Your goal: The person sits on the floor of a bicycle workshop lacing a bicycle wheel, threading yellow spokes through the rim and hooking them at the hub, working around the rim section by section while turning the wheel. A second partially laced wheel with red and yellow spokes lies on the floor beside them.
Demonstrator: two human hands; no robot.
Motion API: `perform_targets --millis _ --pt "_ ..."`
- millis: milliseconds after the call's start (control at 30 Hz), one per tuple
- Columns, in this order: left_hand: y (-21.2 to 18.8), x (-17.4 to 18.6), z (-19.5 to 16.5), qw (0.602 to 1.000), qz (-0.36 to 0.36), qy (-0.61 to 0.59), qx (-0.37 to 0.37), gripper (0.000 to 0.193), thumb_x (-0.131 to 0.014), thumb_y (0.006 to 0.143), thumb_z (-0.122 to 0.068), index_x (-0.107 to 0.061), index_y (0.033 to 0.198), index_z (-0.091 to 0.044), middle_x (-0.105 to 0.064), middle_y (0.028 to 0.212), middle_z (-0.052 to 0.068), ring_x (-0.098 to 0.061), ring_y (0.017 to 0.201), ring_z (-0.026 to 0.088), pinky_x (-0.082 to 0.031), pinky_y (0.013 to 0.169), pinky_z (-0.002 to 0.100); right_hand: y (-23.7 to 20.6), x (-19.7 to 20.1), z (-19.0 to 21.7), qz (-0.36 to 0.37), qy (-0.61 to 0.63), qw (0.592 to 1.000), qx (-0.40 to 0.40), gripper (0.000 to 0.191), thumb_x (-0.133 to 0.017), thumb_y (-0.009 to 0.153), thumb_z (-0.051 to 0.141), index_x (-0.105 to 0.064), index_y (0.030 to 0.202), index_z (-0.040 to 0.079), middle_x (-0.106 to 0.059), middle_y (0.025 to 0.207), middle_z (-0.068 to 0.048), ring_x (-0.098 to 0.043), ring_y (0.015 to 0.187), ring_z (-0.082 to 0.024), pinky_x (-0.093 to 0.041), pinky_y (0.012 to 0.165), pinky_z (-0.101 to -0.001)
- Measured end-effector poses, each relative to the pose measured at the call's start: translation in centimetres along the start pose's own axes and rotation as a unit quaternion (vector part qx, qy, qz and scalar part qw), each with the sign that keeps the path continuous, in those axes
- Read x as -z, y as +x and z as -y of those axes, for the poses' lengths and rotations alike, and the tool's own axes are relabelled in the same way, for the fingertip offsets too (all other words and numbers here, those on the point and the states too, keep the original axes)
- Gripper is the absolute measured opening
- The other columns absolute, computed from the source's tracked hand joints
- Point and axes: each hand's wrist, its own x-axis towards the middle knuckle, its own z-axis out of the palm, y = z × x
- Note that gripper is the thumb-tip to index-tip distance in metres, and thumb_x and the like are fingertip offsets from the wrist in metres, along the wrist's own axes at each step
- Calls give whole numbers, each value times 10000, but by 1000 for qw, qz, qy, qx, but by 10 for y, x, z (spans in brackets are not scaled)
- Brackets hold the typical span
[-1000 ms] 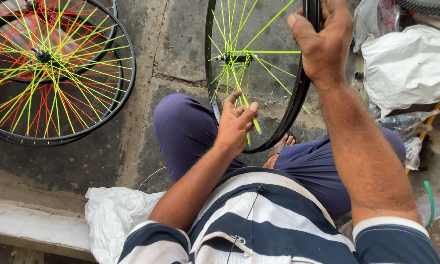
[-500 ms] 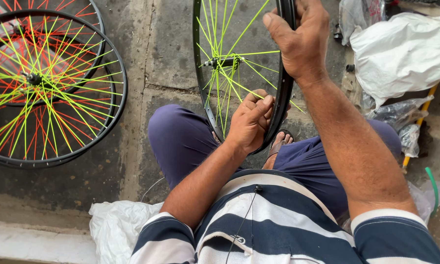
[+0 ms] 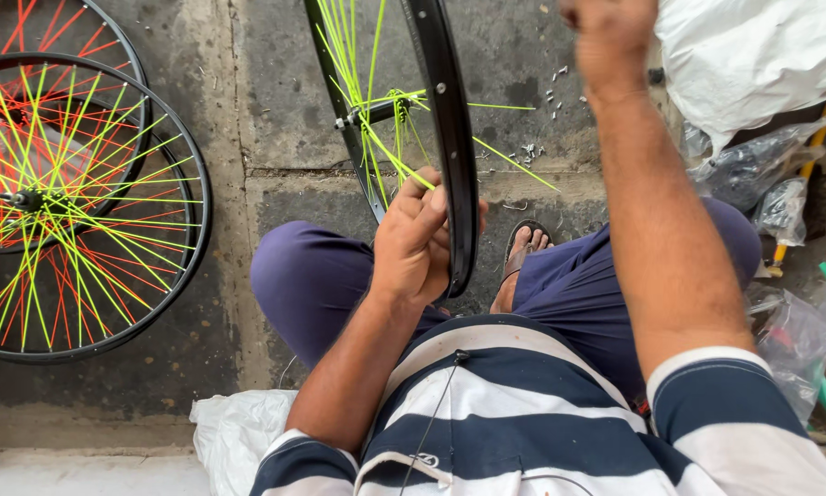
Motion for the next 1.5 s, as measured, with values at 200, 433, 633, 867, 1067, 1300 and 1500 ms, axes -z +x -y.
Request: perform_targets --millis 200,433,633,867,1067,1300,1500 --pt "-2 -10 0 999 -38 -27 -1 335 -718 1009 -126 -481 1242 -83 -723 1041 155 -735 959 268 -614 853 384 -77 45 -137 -33 -575 814 -74 190 -728 826 173 -699 995 92 -704 979 -180 -673 883 -381 -538 742 -485" --pt "12 -31 -5 995 -80 -55 1 347 -710 1011 -110 -468 1255 -66 -717 1062 174 -738 970 276 -621 823 407 -141 -15 -172 334 -599 726 -48 170 -585 983 175 -662 1127 132 -644 1150 -186 -647 1070 -411 -544 830 -546" --pt "19 -39 -7 995 -53 -87 -5 351 -684 1046 -96 -443 1300 -72 -698 1078 196 -728 950 277 -630 819 479 -137 -28 -168 364 -565 725 -149 262 -641 906 319 -752 973 91 -733 1017 -205 -714 986 -383 -579 829 -473" --pt "21 -34 -8 994 -41 -104 -6 401 -685 1023 -122 -418 1320 -82 -717 1097 196 -733 958 283 -626 740 479 -139 -27 -174 394 -593 697 -88 221 -629 881 278 -774 948 125 -757 1009 -152 -731 991 -315 -586 821 -429" --pt "24 -27 1 994 -12 -106 -38 384 -695 1039 -106 -433 1318 -72 -712 1126 206 -733 1010 283 -615 832 404 -137 -41 -144 365 -519 766 -109 238 -696 883 321 -742 929 92 -743 912 -117 -708 883 -264 -574 764 -409" --pt "35 -21 9 993 -9 -104 -53 290 -686 1002 -95 -480 1205 -75 -724 1070 216 -738 950 274 -613 840 371 -141 -23 -7 399 -327 828 -219 326 -775 886 371 -705 907 54 -726 800 -75 -682 757 -205 -560 697 -386" --pt "37 -18 9 994 -3 -98 -49 264 -697 1006 -107 -496 1174 -72 -724 1041 211 -735 922 258 -620 833 363 -138 3 149 239 -200 949 -43 157 -712 905 -14 -711 1056 31 -703 955 -55 -684 865 -120 -567 760 -269"
